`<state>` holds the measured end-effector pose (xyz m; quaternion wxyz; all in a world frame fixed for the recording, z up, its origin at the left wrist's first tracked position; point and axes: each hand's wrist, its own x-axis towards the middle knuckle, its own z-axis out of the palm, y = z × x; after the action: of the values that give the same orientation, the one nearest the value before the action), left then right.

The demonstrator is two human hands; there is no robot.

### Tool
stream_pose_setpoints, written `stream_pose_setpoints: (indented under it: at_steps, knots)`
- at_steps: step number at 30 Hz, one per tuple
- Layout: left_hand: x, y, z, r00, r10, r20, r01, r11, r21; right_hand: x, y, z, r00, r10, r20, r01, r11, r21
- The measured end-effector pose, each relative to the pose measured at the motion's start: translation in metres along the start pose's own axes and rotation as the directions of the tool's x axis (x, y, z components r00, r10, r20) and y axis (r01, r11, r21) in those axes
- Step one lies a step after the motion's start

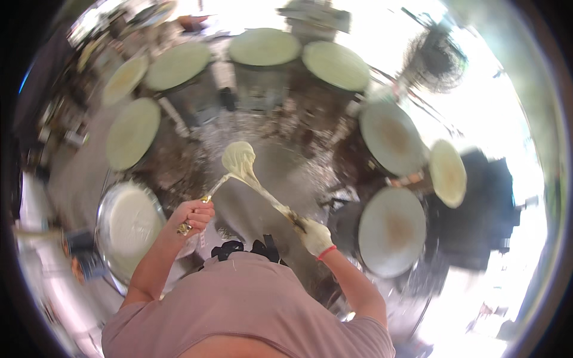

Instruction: The person scoops batter from a large metal bowl and pours it onto several hot, round griddles. They use a wooden stick to spread the batter into thin, circular crepes and flip them as they cook.

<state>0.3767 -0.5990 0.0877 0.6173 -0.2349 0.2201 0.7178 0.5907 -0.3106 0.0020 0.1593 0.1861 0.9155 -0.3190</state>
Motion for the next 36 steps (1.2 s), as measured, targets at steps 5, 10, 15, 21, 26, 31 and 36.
stream_pose_setpoints:
  at_steps: [5,10,15,21,26,31,36]
  knots:
    - [0.125,-0.091,0.059,0.957,-0.285,-0.045,0.270,0.830,0.488,-0.150,0.107,0.026,0.944,0.291,-0.158,-0.216,0.903,0.370]
    - [0.206,-0.178,0.144,0.835,-0.551,-0.020,0.355,0.510,0.784,-0.192,0.116,0.009,0.821,0.518,-0.242,-0.353,0.793,0.497]
    - [0.271,-0.265,0.214,0.748,-0.662,0.056,0.005,0.089,0.996,-0.178,0.184,0.051,0.297,0.917,-0.266,-0.072,0.300,0.951]
    - [0.381,-0.345,0.180,0.709,-0.703,0.052,-0.246,-0.177,0.953,-0.163,0.216,0.048,-0.025,0.981,0.193,0.837,-0.085,0.541]
    - [0.487,-0.364,0.122,0.520,-0.684,0.511,-0.853,-0.390,0.347,-0.091,0.233,0.125,-0.458,0.881,0.116,0.590,0.204,0.781]
    - [0.522,-0.362,0.184,0.573,-0.746,0.339,-0.815,-0.562,0.143,-0.084,0.218,0.043,-0.516,0.841,0.166,0.279,-0.019,0.960]
    - [0.564,-0.345,0.229,0.552,-0.786,0.280,-0.813,-0.581,-0.027,-0.089,0.241,0.018,-0.432,0.872,0.233,0.655,0.126,0.745]
